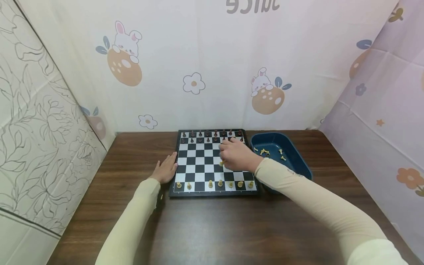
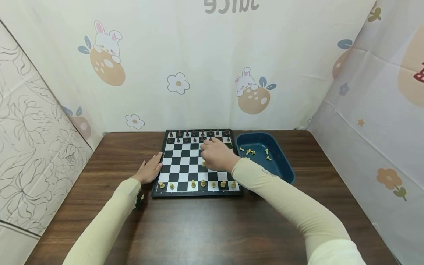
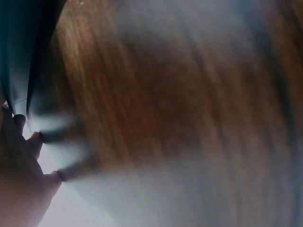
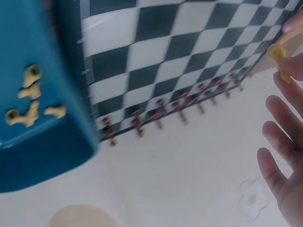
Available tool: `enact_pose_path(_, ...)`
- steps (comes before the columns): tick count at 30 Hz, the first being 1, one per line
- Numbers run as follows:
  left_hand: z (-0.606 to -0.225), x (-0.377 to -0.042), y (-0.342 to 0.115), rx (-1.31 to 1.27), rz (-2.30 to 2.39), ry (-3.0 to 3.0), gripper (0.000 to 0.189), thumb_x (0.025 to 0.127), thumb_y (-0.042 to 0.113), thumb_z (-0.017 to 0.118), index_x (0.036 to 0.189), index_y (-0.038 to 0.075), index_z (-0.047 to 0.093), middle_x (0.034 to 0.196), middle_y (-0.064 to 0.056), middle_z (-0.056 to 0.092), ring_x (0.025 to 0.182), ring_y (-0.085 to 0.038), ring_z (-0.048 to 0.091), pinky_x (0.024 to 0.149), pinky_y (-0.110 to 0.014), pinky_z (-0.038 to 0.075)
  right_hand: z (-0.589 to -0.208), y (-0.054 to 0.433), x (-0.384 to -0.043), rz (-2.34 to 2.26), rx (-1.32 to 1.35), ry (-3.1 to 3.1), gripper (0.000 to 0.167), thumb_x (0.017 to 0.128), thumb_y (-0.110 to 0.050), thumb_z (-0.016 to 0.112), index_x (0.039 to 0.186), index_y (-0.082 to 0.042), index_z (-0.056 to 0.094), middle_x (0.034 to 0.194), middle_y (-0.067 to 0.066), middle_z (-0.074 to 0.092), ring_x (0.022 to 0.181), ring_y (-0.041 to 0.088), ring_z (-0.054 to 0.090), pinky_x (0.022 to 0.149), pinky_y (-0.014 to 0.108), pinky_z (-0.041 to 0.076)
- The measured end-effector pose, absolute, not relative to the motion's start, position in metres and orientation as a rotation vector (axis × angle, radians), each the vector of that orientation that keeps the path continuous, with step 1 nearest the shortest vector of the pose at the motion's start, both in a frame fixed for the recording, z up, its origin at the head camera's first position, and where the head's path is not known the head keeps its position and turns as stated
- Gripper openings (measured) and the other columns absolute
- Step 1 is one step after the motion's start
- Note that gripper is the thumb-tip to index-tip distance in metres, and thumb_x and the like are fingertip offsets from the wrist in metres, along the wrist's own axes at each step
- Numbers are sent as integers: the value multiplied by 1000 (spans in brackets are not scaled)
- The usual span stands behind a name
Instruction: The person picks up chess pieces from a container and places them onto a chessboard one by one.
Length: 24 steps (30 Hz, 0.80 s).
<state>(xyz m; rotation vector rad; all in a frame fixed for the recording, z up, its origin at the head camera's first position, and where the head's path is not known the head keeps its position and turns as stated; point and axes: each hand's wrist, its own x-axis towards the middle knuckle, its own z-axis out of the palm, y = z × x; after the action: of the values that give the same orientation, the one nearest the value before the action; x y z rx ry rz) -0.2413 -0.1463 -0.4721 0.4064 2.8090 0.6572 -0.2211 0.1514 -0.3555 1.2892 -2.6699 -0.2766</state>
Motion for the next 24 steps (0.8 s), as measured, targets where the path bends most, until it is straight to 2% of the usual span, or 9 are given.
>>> enact_pose_path(11,-474,-243,-147,388,657,2805,56,105,27,26,153,5,9,158,-11,11,144,-32,11,110,-61,3,-375,98,-205,-266,1488,-2575,10,80,-22,70,85,-17,76,86,-5,61,77,13,49,66,28,41)
enact_pose_path(18,-475,-245,-149,393,664,2807,56,105,27,27,154,7,9,159,-11,11,144,-31,11,110,-61,3,-391,82,-200,-320,1548,-2557,13,81,-26,73,89,-16,76,91,-4,64,81,13,52,67,28,42)
enact_pose_path(24,-475,-245,-151,383,663,2804,56,105,27,26,154,6,8,159,-11,11,144,-31,11,110,-61,2,-399,73,-199,-366,1582,-2560,17,83,-30,72,93,-16,76,92,-3,65,82,13,51,73,30,45)
